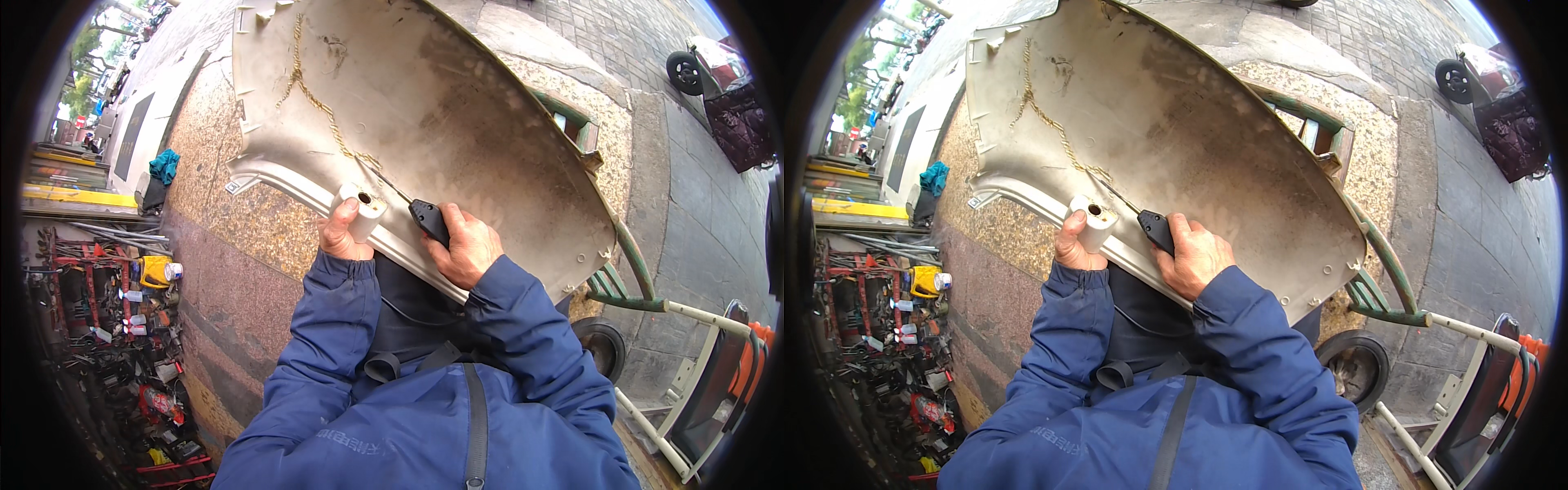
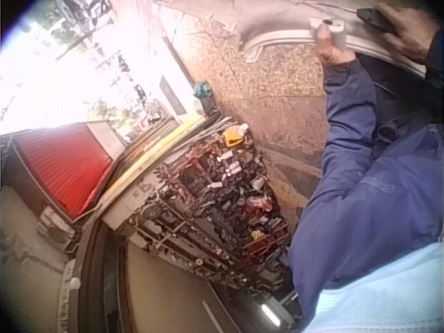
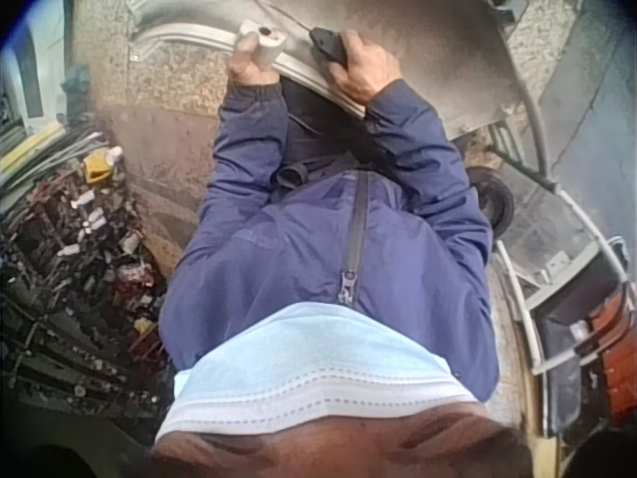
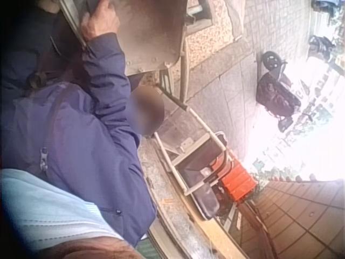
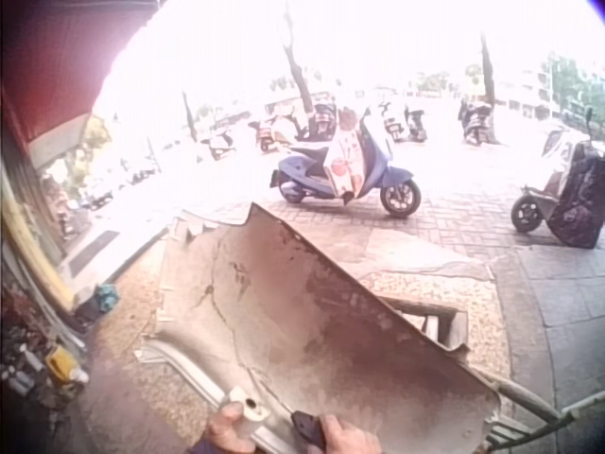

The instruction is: The person uses a soldering iron to repair a cracked plastic scooter fender. They first trim the crack edges with pliers, then apply heat to the crack and a white plastic rod to fuse the material together.

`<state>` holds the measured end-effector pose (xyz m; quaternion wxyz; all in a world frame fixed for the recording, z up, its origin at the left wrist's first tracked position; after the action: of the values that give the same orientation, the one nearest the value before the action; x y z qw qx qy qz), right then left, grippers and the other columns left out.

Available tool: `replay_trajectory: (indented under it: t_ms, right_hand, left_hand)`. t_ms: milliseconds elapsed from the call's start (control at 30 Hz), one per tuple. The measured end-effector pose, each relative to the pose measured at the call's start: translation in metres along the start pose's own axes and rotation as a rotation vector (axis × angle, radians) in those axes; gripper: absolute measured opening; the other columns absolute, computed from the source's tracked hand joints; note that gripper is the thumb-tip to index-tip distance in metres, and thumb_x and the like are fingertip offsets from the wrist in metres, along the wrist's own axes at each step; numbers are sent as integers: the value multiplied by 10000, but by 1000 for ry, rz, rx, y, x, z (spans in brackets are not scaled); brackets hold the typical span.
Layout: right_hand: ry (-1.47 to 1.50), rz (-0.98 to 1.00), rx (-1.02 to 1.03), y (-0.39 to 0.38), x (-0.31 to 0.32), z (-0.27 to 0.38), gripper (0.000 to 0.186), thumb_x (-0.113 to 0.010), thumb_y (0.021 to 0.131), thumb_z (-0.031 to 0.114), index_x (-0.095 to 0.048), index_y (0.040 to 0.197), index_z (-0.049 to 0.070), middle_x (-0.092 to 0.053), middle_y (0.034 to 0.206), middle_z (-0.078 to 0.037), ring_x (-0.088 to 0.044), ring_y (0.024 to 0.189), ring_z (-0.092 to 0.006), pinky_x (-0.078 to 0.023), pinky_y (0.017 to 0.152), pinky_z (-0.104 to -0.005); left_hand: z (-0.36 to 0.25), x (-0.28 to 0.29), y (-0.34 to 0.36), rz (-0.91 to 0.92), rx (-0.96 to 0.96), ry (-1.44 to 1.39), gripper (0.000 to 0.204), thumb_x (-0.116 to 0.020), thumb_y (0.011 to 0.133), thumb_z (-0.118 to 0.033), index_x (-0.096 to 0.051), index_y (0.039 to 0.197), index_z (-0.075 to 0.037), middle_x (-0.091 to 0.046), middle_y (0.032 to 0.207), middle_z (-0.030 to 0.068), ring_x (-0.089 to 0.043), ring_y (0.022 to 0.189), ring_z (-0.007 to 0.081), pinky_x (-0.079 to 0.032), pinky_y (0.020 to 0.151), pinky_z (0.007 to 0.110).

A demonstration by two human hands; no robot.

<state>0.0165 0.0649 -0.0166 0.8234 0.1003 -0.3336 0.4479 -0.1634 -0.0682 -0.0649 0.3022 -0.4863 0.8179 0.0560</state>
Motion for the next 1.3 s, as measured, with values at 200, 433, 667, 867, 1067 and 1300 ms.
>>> replay_trajectory:
  t_ms: [200, 433, 667, 867, 1067, 1300]
  right_hand:
    - [0, 6, -9, 1, -1, 0, 422, -727, 887, 264, -570, 1213, 46, -697, 1016, -234, -692, 919, -444, -552, 778, -495]
    - [-2, 0, 2, 1, -1, 0, 416, -723, 891, 264, -569, 1206, 40, -696, 1015, -243, -690, 921, -450, -551, 780, -498]
    - [3, 11, -3, 2, -1, 0, 408, -720, 893, 261, -570, 1195, 33, -695, 1012, -250, -688, 923, -456, -547, 783, -503]
    - [10, 12, 2, 2, -1, 0, 401, -718, 892, 257, -570, 1188, 30, -694, 1006, -250, -685, 924, -459, -543, 782, -507]
    - [16, -15, 23, 1, 1, 1, 401, -722, 888, 255, -575, 1188, 33, -696, 999, -247, -686, 915, -456, -545, 775, -502]
    - [29, -49, 43, 1, 3, 3, 406, -725, 885, 253, -579, 1203, 48, -698, 1001, -240, -690, 902, -450, -551, 761, -491]
  left_hand:
    - [0, -1, 0, -1, 11, 4, 497, -772, 744, -220, -647, 1182, -22, -696, 1060, 98, -686, 994, 262, -578, 924, 402]
    - [-1, -1, 1, -6, -2, 6, 496, -771, 744, -218, -647, 1184, -25, -695, 1063, 99, -686, 999, 264, -580, 926, 406]
    - [0, 0, 1, -1, 15, -3, 494, -772, 746, -199, -645, 1189, -24, -694, 1065, 103, -687, 999, 268, -586, 921, 414]
    - [1, 5, 2, -26, 5, -7, 487, -766, 753, -177, -638, 1196, -19, -693, 1068, 108, -687, 993, 273, -591, 916, 425]
    - [1, 1, 2, 8, 8, -30, 477, -764, 757, -165, -637, 1193, -19, -695, 1060, 111, -691, 982, 278, -593, 917, 435]
    - [0, -2, 2, 22, 9, -38, 461, -767, 756, -172, -645, 1176, -24, -701, 1040, 113, -693, 985, 281, -593, 919, 427]
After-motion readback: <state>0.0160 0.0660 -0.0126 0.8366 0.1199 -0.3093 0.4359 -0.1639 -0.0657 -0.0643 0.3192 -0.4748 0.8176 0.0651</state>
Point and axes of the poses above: each hand's wrist, its own y-axis towards the middle knuckle, its own x-axis out of the back of the hand, z = x × y, the point moved 9 cm from there along y, towards the middle knuckle
